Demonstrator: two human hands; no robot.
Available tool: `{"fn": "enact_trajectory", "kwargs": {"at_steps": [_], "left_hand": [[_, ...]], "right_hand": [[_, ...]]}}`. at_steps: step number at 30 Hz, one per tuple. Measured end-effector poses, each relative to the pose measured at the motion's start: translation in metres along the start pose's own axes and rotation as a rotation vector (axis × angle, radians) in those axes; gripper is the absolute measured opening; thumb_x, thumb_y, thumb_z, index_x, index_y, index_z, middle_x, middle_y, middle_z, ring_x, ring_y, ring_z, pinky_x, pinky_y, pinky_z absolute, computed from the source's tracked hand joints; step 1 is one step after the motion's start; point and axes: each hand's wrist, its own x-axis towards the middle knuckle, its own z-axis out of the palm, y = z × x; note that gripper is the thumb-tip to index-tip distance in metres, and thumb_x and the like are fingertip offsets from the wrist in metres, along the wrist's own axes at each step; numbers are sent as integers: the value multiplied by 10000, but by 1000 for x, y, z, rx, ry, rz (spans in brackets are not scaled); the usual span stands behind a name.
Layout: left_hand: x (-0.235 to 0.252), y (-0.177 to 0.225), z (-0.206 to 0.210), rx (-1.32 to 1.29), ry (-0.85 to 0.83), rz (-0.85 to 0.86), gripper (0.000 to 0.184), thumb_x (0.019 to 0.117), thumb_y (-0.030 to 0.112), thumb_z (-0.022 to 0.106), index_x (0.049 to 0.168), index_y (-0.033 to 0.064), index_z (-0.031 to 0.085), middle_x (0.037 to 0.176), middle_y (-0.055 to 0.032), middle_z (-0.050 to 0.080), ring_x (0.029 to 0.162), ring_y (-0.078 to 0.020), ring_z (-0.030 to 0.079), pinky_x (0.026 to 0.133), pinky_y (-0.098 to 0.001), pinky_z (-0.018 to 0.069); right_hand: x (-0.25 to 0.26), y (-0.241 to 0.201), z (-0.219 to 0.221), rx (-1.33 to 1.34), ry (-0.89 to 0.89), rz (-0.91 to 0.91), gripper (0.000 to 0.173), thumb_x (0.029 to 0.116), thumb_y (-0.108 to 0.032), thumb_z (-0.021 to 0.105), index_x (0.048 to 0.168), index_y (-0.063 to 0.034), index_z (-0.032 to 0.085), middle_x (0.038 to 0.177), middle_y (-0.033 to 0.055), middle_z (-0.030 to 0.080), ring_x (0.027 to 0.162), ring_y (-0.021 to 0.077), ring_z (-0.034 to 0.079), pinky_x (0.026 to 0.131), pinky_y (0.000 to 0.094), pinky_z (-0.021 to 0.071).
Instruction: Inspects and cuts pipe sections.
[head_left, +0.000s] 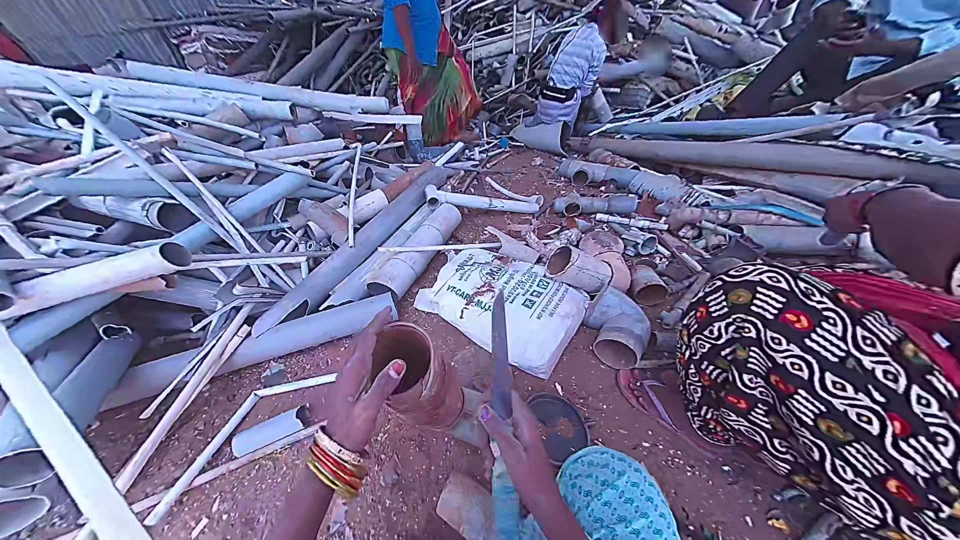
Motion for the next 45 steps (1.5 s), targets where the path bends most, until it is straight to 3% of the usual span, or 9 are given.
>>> {"fn": "enact_trajectory", "kwargs": {"at_steps": [3,8,12,14,17,19,24,37,45], "left_hand": [[-1,30,21,-69,-13,1,1022,919,791,327,1539,-18,403,1545,-236,448,1482,-334,365,1213,-515,260],[2,80,49,-154,-106,-55,913,944,664,470,1602,49,315,1625,-279,285,1531,-430,219,1203,-597,228],[13,98,45,-377,-307,-134,873,980,527,587,1655,160,173,1681,-244,151,1570,-379,112,1237,-557,187],[20,97,37,-532,-365,-169,790,1030,439,556,1658,173,157,1687,-205,171,1561,-334,180,1232,-529,224],[28,85,36,-772,-362,-178,672,1088,439,375,1646,118,183,1652,-187,283,1489,-311,345,1195,-516,292],[31,75,40,-804,-281,-167,654,1090,468,333,1610,75,281,1580,-197,405,1418,-308,446,1159,-505,359],[47,59,35,-733,-252,-160,578,1112,376,336,1545,-4,378,1541,-239,440,1463,-318,389,1198,-516,280],[44,53,40,-437,-200,-168,503,1084,384,466,1445,42,538,1373,-215,606,1304,-348,555,1079,-567,407],[41,51,52,164,-180,80,693,956,418,682,1506,47,483,1546,-238,444,1463,-392,386,1177,-562,292]], "right_hand": [[4,-28,-13,-159,138,-233,629,910,-309,632,1291,166,475,1012,52,635,857,-63,569,781,127,473],[25,-51,-26,-383,227,-441,622,929,-324,606,1254,187,464,1092,78,625,976,-92,547,866,102,442],[46,-60,-33,-524,247,-421,671,886,-268,634,1352,165,420,1223,209,574,1042,46,568,882,189,475],[60,-61,-39,-533,256,-398,582,903,-193,596,1349,135,416,1174,157,556,972,16,577,817,166,489],[77,-65,-49,-502,306,-343,469,928,-40,523,1358,128,444,1281,222,545,1118,119,568,955,252,473],[87,-66,-53,-490,319,-348,368,945,-8,517,1287,123,488,1191,174,561,1048,83,569,910,221,476],[102,-75,-59,-389,235,-263,201,973,22,482,1168,30,531,956,-2,578,802,-29,597,737,153,514],[138,-71,-100,-370,323,-198,219,1034,-11,418,1216,38,529,960,27,578,802,2,587,730,184,510],[185,-69,-110,-295,-19,-93,197,1001,-22,449,1155,-40,569,885,-18,656,760,21,639,710,206,552]]}}
